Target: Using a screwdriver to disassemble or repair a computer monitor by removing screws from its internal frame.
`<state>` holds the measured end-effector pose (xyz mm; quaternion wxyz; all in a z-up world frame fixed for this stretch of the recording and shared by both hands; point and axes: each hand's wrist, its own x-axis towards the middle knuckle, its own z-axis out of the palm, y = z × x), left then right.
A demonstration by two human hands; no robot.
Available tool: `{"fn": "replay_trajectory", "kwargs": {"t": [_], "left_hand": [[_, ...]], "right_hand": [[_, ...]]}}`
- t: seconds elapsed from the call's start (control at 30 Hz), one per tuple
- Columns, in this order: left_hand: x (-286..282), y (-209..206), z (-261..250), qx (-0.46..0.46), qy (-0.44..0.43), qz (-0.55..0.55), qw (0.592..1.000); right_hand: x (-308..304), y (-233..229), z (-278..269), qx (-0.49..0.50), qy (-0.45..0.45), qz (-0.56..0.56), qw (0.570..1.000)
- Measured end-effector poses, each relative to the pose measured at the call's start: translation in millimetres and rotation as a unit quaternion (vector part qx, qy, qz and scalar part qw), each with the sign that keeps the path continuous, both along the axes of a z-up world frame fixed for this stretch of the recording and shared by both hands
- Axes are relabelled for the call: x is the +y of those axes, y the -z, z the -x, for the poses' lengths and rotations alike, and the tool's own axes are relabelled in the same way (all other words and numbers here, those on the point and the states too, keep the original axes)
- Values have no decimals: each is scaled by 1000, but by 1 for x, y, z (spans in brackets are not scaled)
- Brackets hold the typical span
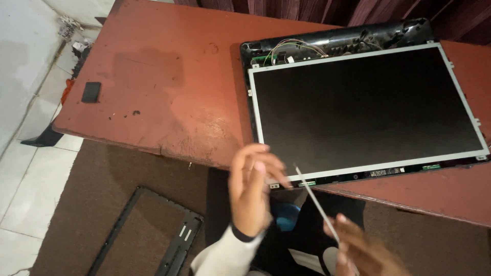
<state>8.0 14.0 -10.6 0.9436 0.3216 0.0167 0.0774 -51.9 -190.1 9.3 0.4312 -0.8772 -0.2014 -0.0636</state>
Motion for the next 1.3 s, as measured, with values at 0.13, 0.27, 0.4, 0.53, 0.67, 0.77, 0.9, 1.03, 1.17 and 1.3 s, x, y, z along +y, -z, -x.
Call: {"fn": "replay_trajectory", "kwargs": {"t": [0.13,0.27,0.4,0.53,0.67,0.77,0.9,1.03,1.17,1.3], "left_hand": [[44,-35,-12,-170,-209,-677,685],[60,-58,-34,-342,-216,-808,428],[63,-57,-52,-385,-206,-792,428],[66,-45,-61,-379,-170,-784,461],[74,-18,-65,-365,-142,-773,499],[80,5,-68,-297,-90,-748,586],[80,23,-67,-255,-67,-750,606],[80,25,-65,-241,-53,-747,617],[80,24,-67,-247,-54,-730,635],[80,29,-67,-241,-52,-736,631]], "right_hand": [[18,-23,-26,-112,29,14,993],[27,-58,-70,-120,-74,-23,990],[45,-100,-102,-76,-136,49,987],[70,-119,-123,4,-155,116,981],[95,-117,-138,29,-157,148,976],[98,-80,-156,-104,-171,159,967],[105,-68,-157,-112,-185,127,968],[106,-61,-157,-103,-172,134,971],[104,-55,-161,-96,-168,150,970],[104,-49,-162,-88,-169,159,969]]}}
